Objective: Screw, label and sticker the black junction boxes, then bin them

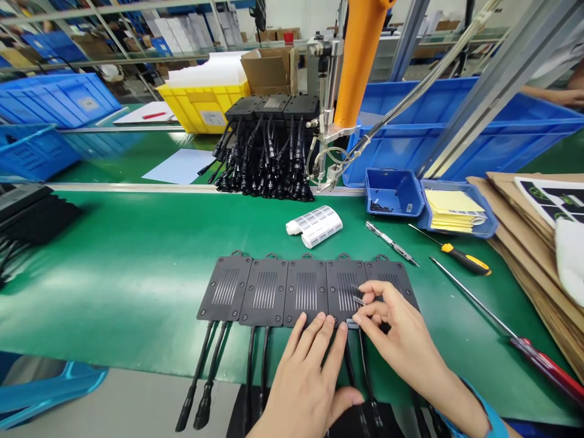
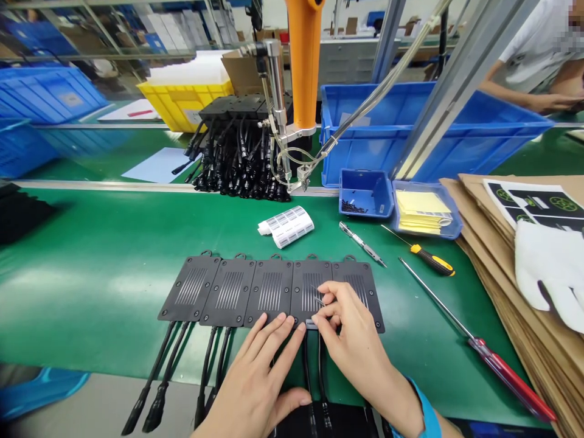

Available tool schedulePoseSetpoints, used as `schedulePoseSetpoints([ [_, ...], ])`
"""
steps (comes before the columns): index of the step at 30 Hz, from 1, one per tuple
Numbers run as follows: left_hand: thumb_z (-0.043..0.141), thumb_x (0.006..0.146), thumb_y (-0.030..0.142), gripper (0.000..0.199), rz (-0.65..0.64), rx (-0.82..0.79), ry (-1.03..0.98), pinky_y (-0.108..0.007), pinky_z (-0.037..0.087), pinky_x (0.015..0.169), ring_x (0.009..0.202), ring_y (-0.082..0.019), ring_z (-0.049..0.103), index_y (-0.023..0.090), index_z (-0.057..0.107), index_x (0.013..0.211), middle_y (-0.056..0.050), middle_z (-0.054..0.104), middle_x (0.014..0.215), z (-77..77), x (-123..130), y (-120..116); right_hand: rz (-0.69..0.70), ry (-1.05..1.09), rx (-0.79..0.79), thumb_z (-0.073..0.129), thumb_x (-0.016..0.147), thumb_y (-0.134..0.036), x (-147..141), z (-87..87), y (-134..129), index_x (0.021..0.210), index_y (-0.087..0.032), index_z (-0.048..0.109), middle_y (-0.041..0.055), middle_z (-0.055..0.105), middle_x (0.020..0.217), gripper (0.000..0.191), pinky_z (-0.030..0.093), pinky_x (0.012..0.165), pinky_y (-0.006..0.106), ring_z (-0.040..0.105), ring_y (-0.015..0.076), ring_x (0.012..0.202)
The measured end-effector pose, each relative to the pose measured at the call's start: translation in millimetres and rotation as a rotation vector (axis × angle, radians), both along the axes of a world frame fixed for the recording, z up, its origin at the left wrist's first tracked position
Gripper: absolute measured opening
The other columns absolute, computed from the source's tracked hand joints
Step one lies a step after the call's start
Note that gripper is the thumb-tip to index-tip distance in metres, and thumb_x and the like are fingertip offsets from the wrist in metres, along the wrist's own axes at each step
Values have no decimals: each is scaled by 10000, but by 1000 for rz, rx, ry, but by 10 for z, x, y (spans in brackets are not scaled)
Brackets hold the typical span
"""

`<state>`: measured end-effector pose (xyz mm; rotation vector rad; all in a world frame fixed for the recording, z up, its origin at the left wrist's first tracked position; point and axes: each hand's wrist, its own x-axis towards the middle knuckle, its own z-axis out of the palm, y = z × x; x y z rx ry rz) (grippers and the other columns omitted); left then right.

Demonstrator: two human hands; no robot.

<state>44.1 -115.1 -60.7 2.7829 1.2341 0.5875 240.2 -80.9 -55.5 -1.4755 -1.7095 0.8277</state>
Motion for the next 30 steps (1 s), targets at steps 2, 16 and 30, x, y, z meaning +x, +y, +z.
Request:
schedulePoseSetpoints([
  [2,454,926,613,665,11,5,8,-500,434,1036,1202,-313,566,129,474,1383,-149,626,1267,-16,15,-9,3,-1,11,544,864,-184,-5,-1,3,1102,-258,479,20,555,907,258,556,550,213,675,115,640],
  [16,483,910,623,622,12,18,62,-511,441,1019,1177,-316,576,187,518,1352,-147,629,1220,54,50,3,9,-22,-9,518,891,-175,-23,69,-8,1106,-253,483,14,542,930,231,560,584,199,671,97,678],
  [30,678,738,682,717,73,14,140,-521,539,931,1087,-336,640,195,606,1260,-146,675,1151,139,168,4,-84,130,-53,584,889,-303,160,145,5,1150,-262,486,63,603,1079,281,579,665,231,695,148,834],
])
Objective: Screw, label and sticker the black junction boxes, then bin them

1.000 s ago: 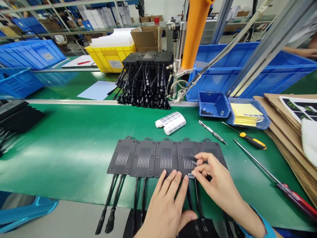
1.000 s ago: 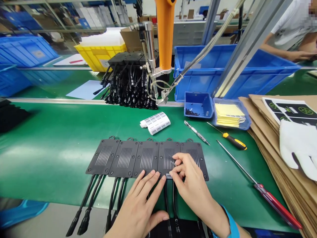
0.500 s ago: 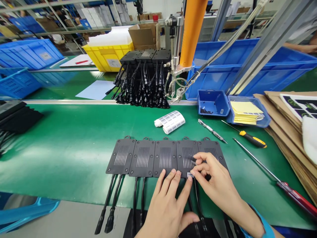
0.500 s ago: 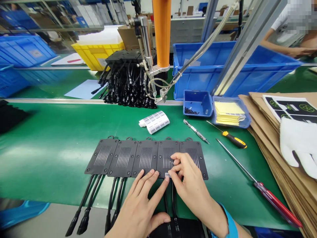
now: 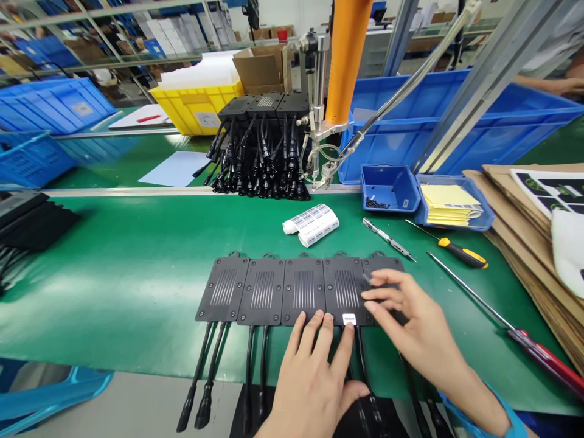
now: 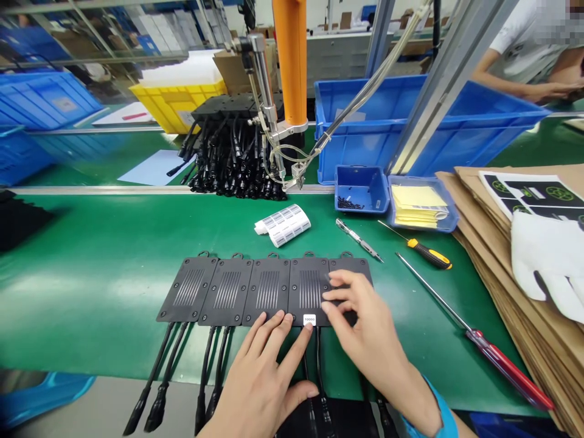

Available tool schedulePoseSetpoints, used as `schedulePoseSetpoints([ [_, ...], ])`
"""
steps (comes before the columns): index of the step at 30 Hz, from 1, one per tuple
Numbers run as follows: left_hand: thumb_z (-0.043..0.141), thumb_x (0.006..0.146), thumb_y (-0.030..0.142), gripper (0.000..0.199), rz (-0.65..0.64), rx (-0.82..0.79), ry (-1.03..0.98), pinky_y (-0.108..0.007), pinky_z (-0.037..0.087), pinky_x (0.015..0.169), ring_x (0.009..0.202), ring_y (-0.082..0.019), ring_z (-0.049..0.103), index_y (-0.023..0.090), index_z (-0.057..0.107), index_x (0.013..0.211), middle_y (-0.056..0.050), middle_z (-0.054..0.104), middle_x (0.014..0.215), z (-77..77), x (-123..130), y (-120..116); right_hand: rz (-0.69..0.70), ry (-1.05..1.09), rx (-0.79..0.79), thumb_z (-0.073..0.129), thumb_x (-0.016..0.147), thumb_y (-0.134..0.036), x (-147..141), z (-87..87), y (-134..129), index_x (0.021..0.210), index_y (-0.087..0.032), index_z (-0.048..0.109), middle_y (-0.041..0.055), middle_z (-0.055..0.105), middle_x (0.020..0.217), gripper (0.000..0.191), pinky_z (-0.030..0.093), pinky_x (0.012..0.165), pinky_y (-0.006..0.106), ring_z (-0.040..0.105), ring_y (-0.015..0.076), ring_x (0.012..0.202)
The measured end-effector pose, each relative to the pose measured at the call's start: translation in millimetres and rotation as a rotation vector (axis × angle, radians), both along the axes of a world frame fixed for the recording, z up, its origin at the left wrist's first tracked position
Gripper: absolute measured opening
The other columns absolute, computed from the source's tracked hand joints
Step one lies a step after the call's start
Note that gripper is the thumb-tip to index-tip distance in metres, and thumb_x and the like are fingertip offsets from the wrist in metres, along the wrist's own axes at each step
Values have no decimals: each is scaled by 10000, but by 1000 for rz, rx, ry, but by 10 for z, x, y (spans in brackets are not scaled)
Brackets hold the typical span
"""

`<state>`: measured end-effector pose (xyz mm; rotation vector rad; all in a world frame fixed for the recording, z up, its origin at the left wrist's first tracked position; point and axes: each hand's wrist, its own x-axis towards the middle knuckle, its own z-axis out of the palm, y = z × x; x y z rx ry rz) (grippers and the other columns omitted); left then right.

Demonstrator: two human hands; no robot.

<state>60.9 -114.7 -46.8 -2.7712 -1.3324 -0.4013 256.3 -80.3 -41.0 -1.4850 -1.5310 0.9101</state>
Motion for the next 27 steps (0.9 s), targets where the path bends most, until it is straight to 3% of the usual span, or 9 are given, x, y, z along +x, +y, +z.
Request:
schedulePoseSetpoints([
  [3,730,652,708,809,33,-9,6,-523,555,907,1044,-331,656,199,605,1268,-142,684,1112,24,55,10,-101,113,-49,615,876,-399,188,41,13,1142,-267,498,56,597,1048,319,558,588,220,671,144,773],
  [9,739,591,741,907,76,38,22,-528,567,882,966,-339,677,168,605,1281,-152,689,1031,-28,144,24,-143,270,-222,622,869,-474,449,-18,-50,1036,-255,534,3,568,832,289,432,454,163,523,94,622],
  [13,566,841,660,638,48,33,-16,-446,614,798,969,-329,683,123,662,1171,-153,697,1034,-7,49,44,-120,305,-282,636,861,-465,505,-56,-88,992,-252,514,-15,559,798,278,351,422,158,483,82,592],
  [15,393,974,553,557,61,27,-40,-407,617,803,1003,-303,680,99,654,1161,-158,695,1064,28,6,56,-90,278,-284,646,856,-440,528,-61,-91,977,-244,505,-12,576,789,270,372,457,172,523,98,638],
  [17,331,1022,432,489,82,25,-48,-412,597,864,1090,-294,649,85,594,1245,-170,665,1167,56,15,68,-58,247,-279,649,851,-409,550,-66,-88,954,-235,498,-12,594,770,253,432,539,202,565,117,687],
  [20,444,996,350,471,-15,-12,-28,-464,522,994,1273,-308,520,79,458,1382,-182,543,1373,53,146,81,-29,201,-263,640,841,-371,576,-84,-84,944,-229,490,-14,615,752,231,478,650,254,600,135,717],
  [23,591,919,437,629,-179,-94,-14,-482,474,1048,1334,-323,444,55,431,1392,-190,465,1445,9,338,83,-26,122,-270,617,839,-347,578,-104,-85,953,-229,485,-10,632,752,210,466,631,263,611,143,706],
  [27,663,837,558,749,-193,-127,-10,-492,468,1055,1327,-327,447,73,463,1371,-178,452,1450,-45,486,79,-14,66,-258,596,843,-334,548,-95,-92,942,-227,489,-4,641,762,181,448,589,263,594,141,677],
])
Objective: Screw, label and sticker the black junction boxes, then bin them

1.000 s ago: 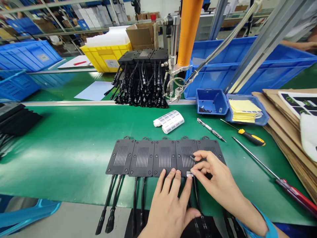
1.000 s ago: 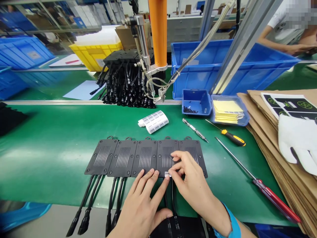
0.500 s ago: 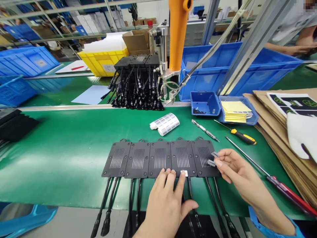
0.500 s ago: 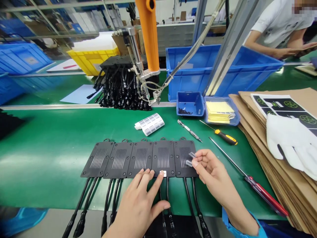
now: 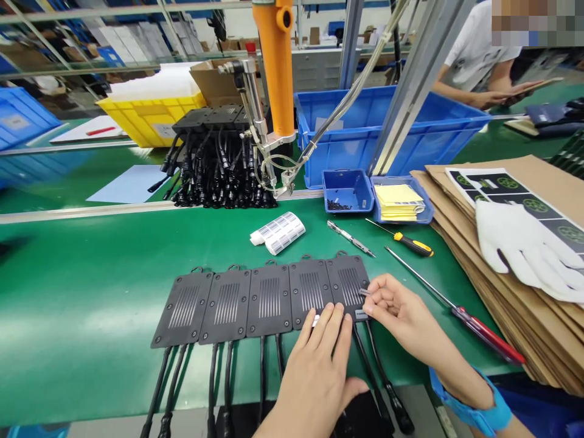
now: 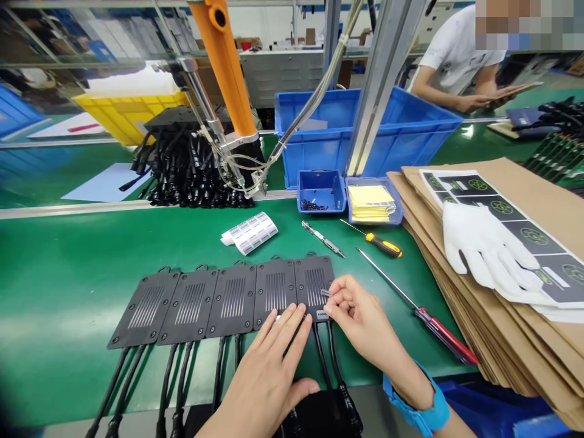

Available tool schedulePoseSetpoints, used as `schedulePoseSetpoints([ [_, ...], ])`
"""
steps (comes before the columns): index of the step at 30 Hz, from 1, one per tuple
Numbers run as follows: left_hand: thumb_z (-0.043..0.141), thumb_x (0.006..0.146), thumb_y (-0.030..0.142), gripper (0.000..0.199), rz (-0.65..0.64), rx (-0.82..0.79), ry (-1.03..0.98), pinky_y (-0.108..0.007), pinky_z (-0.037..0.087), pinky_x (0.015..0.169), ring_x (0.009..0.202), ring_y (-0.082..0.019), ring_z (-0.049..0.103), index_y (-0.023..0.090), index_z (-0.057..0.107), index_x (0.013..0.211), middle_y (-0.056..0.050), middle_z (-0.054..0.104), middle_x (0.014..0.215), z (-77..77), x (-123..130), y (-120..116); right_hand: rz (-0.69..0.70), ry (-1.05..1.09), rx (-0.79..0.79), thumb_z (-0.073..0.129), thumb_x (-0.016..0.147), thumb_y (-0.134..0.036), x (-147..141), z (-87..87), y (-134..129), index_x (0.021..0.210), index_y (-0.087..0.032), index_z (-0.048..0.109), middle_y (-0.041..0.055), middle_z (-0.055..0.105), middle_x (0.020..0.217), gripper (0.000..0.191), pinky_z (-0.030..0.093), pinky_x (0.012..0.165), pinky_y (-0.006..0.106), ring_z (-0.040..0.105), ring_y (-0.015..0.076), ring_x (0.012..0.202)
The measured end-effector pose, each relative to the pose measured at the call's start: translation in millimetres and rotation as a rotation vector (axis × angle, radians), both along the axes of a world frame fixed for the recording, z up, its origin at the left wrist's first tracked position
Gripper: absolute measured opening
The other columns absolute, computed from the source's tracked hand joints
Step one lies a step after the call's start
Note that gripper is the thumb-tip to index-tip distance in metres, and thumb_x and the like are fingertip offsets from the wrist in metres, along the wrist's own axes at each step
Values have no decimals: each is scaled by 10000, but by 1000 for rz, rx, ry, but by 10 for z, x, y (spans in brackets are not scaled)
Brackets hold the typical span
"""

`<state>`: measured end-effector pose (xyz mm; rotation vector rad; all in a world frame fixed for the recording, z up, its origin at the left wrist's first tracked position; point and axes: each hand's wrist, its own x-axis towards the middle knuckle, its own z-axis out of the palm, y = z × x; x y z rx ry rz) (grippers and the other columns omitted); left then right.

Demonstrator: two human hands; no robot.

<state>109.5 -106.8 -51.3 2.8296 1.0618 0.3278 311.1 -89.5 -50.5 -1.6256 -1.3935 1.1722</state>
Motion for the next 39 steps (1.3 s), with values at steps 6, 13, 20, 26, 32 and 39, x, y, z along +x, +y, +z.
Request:
schedulePoseSetpoints([
  [6,684,777,627,824,5,39,24,-492,499,1026,1296,-328,490,67,492,1350,-171,482,1429,-7,5,7,11,-13,-9,585,848,-328,-27,19,-11,918,-231,488,-20,617,733,154,424,554,261,535,125,611],
  [13,693,731,671,878,16,61,39,-501,500,1017,1284,-319,508,91,494,1358,-160,512,1410,-6,41,0,10,-25,-3,560,864,-322,-25,-22,-31,926,-237,476,-17,599,767,135,459,603,270,548,133,661],
  [20,630,715,747,891,41,82,25,-537,509,979,1271,-337,518,201,469,1401,-178,519,1403,-23,68,-15,6,-34,10,559,862,-295,-18,-32,-43,931,-234,481,-6,595,783,120,480,614,271,573,140,690],
  [26,584,745,755,843,43,73,35,-545,493,990,1265,-344,522,216,492,1387,-178,533,1390,-30,78,-16,5,-47,24,562,857,-283,-28,-23,-39,920,-238,488,-10,607,761,107,484,590,262,586,141,668],
  [32,625,722,747,857,69,72,32,-558,490,991,1243,-347,541,208,503,1377,-176,551,1372,-16,114,-22,2,-84,59,554,857,-270,-23,-21,-58,977,-245,479,-19,593,748,144,451,527,242,548,127,604],
  [39,721,723,644,787,49,-20,-48,-564,463,1027,1279,-363,502,127,544,1290,-207,539,1373,-18,88,-6,-26,-316,193,590,839,-264,-127,-28,-14,1009,-242,512,9,523,831,188,483,706,311,557,181,800],
])
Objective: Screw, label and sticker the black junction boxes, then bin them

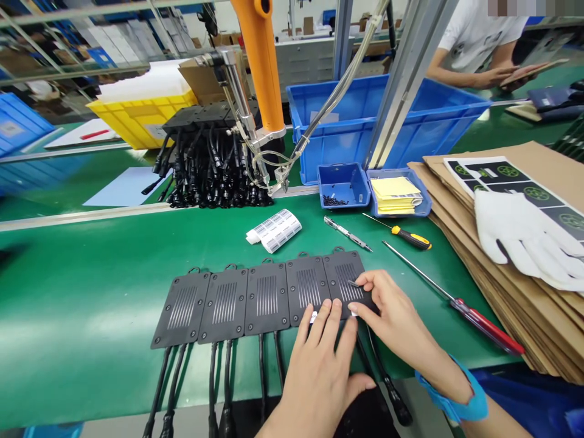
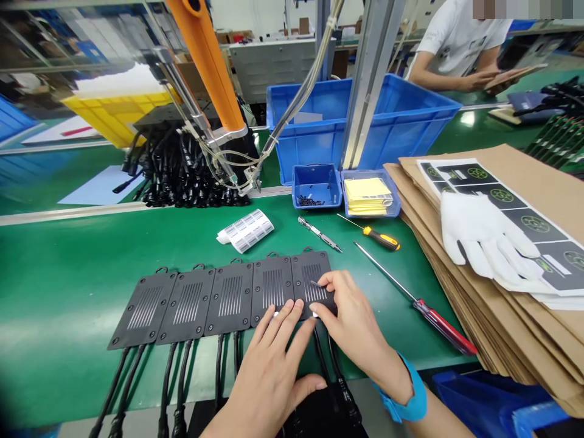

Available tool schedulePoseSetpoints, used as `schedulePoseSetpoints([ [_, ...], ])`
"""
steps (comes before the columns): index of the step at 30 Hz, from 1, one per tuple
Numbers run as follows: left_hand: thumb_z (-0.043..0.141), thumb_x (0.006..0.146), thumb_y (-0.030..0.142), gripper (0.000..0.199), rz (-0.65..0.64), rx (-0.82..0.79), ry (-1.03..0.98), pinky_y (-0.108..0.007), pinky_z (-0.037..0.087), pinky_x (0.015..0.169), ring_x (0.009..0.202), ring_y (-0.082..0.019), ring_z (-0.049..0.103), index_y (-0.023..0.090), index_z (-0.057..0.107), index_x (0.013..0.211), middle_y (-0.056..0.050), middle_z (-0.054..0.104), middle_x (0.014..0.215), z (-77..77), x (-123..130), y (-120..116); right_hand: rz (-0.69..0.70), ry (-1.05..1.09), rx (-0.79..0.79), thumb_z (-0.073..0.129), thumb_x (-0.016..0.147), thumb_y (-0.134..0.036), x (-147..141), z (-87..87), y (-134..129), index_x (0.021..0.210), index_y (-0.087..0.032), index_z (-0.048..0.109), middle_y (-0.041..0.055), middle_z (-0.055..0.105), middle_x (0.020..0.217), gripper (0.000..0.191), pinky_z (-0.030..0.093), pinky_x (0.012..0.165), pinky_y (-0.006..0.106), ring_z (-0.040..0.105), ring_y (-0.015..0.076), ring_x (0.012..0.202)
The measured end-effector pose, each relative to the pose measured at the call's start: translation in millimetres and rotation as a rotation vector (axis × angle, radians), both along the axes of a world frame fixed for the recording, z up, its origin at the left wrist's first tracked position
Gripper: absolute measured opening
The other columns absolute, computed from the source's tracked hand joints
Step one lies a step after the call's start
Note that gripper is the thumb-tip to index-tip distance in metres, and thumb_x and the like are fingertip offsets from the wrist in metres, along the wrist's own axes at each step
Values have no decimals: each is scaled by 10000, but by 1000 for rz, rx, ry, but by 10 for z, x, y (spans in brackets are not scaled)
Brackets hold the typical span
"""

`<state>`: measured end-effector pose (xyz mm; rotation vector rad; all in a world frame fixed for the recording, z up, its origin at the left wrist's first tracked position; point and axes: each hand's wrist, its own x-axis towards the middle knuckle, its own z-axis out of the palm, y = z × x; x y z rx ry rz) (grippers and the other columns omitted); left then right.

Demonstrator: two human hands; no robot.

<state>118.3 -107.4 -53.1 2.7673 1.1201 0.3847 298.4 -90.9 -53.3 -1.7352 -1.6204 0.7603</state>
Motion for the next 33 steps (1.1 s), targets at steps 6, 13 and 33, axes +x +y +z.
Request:
schedulePoseSetpoints([
  [6,624,907,379,697,-7,-112,-106,-482,430,1089,1381,-283,379,117,293,1461,-185,438,1468,126,-386,-25,25,42,-51,520,845,-262,79,32,21,1020,-241,525,-7,507,761,176,462,632,304,554,174,718],
  [13,474,976,343,461,342,27,-81,-512,471,1034,1295,-304,492,184,407,1404,-153,521,1382,74,-1164,-158,99,171,-52,510,907,-427,-275,309,116,867,-241,586,28,572,864,205,465,644,300,547,168,730],
  [33,604,908,464,582,213,70,-29,-550,478,1024,1245,-325,541,79,499,1332,-163,588,1329,-39,-1351,-137,361,-169,7,511,921,-249,-1220,96,272,719,-214,591,78,563,1004,220,424,886,463,492,263,1018],
])
